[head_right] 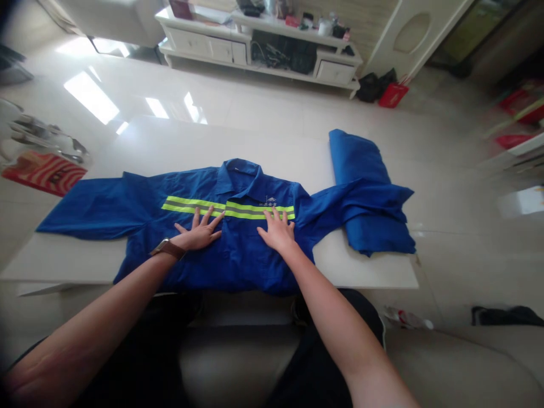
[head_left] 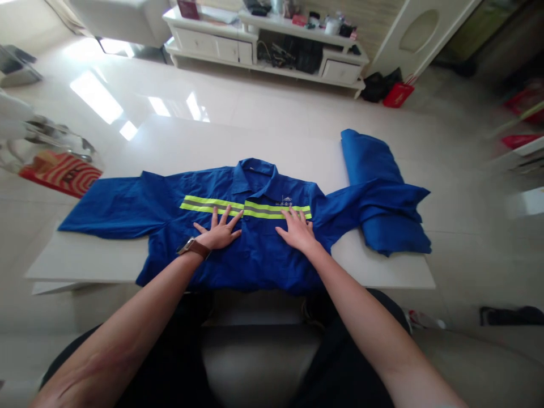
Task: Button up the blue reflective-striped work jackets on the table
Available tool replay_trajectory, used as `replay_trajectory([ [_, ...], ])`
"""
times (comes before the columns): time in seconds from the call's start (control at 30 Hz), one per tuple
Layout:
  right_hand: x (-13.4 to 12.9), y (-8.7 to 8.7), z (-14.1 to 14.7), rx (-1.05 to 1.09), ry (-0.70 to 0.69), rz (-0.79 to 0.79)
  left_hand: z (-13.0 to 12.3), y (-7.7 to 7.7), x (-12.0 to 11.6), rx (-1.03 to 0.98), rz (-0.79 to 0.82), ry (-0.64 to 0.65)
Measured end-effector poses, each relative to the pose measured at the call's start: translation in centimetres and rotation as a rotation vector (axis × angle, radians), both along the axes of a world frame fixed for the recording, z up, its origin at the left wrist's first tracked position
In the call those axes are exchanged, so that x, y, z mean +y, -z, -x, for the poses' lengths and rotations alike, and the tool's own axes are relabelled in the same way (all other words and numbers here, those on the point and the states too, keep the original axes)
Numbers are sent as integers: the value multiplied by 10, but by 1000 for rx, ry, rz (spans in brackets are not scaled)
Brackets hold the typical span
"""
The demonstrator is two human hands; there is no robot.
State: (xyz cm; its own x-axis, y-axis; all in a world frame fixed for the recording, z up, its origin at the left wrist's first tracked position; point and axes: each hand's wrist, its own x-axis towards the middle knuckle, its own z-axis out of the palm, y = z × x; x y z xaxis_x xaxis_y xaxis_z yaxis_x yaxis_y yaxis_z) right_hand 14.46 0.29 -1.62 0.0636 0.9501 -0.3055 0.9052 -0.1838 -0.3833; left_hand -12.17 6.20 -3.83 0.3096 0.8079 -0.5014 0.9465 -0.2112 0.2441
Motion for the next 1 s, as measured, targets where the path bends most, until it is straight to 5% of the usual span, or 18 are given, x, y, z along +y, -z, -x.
replay_trajectory([
  [0.13,12,-19,-61,125,260,-393,11,8,22,-13,-67,7],
  [0.23,5,-26,-135,129,678,-750,8,5,24,-3,-167,-5],
  [0.33,-14,-25,-200,285,1198,-762,-5,-8,16,-29,-270,26],
  [0.4,-28,-22,-230,564,1389,-696,-16,-19,8,-66,-292,131],
  [0.53,-45,-21,-256,1152,1355,-715,-32,-27,-1,-33,-216,274],
  [0.67,-48,-24,-265,1387,1341,-692,-35,-17,1,48,-140,228],
  [0.77,-45,-27,-270,1270,1400,-842,-34,-11,4,59,-134,220],
  [0.9,-47,-31,-283,768,1285,-1264,-31,-10,5,32,-136,232],
  [1.0,-56,-30,-297,748,1396,-1214,-29,-10,5,13,-131,226],
])
